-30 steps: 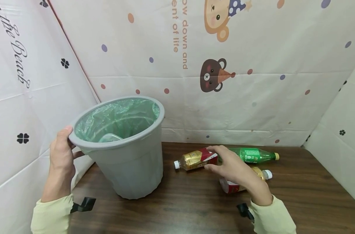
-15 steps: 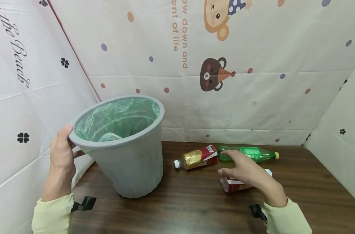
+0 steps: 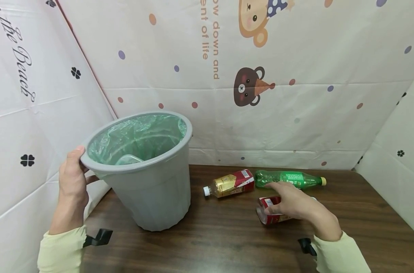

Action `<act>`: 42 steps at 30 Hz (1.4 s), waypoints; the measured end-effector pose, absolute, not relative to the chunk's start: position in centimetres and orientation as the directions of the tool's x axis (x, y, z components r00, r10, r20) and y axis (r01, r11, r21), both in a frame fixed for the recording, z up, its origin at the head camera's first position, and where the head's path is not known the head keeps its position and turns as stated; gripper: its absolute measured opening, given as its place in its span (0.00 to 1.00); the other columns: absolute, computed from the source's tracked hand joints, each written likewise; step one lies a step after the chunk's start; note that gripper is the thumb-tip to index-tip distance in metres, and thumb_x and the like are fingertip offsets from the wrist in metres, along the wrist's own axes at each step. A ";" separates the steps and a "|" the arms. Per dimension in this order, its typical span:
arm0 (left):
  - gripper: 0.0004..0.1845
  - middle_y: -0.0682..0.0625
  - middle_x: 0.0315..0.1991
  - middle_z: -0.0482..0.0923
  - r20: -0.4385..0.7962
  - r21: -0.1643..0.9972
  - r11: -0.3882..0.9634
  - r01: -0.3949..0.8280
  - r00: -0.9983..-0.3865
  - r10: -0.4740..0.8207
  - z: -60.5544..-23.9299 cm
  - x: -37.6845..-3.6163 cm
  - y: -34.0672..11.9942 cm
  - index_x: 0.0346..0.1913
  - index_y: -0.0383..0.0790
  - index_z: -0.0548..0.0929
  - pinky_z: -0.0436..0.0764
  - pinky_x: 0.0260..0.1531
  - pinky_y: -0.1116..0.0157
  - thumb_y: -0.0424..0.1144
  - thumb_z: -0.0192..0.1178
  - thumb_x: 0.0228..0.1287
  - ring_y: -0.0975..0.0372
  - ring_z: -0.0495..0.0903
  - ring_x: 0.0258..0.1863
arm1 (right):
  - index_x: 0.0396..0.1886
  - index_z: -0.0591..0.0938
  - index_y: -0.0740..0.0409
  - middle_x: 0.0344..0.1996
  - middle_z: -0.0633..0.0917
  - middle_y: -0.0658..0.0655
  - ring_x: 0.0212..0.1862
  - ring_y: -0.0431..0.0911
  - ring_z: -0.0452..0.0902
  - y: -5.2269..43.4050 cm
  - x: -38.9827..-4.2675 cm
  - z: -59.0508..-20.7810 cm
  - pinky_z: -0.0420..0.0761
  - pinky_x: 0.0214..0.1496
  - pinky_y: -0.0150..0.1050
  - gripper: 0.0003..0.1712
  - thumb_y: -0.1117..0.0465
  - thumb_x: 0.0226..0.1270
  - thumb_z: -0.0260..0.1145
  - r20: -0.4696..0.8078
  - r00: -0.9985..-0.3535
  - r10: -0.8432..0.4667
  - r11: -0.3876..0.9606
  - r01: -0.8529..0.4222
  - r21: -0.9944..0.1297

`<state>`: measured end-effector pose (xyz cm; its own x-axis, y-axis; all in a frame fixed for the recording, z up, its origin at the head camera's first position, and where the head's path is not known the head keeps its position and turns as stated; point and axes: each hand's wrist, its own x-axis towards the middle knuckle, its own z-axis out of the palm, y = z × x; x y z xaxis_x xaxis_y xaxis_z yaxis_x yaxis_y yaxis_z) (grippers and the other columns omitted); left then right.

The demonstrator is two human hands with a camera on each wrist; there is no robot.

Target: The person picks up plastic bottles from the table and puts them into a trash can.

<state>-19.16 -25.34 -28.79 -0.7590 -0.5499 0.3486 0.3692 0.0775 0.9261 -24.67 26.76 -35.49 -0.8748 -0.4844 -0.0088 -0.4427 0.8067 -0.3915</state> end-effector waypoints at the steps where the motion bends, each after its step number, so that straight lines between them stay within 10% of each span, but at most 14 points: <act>1: 0.23 0.51 0.41 0.88 0.349 0.926 0.079 0.370 -0.759 -0.550 -28.8 -19.2 -25.3 0.58 0.44 0.87 0.87 0.23 0.65 0.56 0.52 0.80 0.60 0.85 0.43 | 0.67 0.77 0.72 0.60 0.81 0.73 0.61 0.71 0.75 26.9 -24.7 -35.5 0.79 0.57 0.68 0.45 0.52 0.57 0.85 -0.014 -0.878 -0.478 0.814 -0.437 -0.384; 42: 0.20 0.52 0.40 0.87 0.344 0.929 0.083 0.361 -0.756 -0.557 -28.9 -19.3 -25.4 0.54 0.46 0.87 0.87 0.22 0.66 0.56 0.52 0.80 0.61 0.85 0.42 | 0.61 0.80 0.65 0.46 0.83 0.61 0.49 0.58 0.79 27.9 -26.1 -37.1 0.83 0.52 0.62 0.40 0.64 0.48 0.89 -0.168 -0.898 -0.407 0.863 -0.317 -0.394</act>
<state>-19.29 -25.42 -28.86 -0.7563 -0.5565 0.3439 0.3611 0.0832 0.9288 -26.13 27.95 -37.07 -0.8979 -0.4068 -0.1684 -0.3168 0.8626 -0.3943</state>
